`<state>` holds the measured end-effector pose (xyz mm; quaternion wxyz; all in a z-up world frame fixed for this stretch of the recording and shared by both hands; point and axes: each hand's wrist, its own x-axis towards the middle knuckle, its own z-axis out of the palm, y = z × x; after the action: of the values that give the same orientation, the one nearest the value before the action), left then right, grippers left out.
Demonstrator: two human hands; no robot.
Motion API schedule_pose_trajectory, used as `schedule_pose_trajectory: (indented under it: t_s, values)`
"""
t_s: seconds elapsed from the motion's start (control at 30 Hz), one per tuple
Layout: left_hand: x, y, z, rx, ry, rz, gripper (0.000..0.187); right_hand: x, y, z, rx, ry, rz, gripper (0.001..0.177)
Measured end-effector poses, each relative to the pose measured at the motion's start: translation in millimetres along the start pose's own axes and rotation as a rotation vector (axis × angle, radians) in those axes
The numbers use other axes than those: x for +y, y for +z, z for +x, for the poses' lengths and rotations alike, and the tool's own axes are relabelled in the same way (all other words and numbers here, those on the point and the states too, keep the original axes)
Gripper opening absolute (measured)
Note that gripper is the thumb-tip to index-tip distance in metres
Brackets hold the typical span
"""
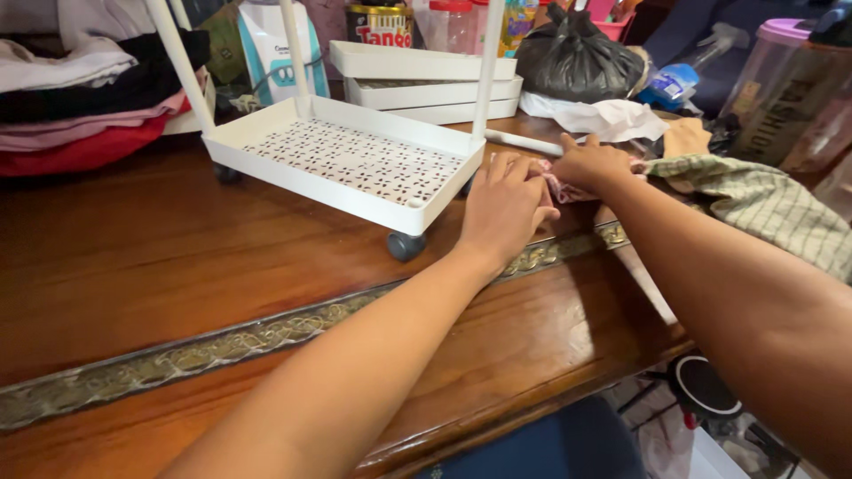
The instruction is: The person wipes a white plastic shelf tray with a red-and-white checkered cloth, then inserts white plastic poles into the tray's corner holes to form a two-tier rolling cart. The person repeatedly wipes the tray and poles, then attaches the second tray to complete the assembly.
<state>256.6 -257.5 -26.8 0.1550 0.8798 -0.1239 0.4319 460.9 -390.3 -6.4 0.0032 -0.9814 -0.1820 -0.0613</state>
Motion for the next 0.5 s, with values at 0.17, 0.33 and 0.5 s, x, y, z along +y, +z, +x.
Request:
schedule_pose_trajectory:
  t_s: [0.17, 0.33, 0.5]
  values:
    - [-5, 6, 1, 0.039, -0.016, -0.065, 0.029, 9, 18, 10, 0.182, 0.014, 0.027, 0.058]
    - [-5, 8, 2, -0.002, -0.09, -0.07, 0.02, 12, 26, -25, 0.263, 0.016, 0.111, 0.063]
    - [4, -10, 4, 0.124, -0.11, -0.051, 0.024, 16, 6, -81, 0.403, -0.066, 0.145, 0.047]
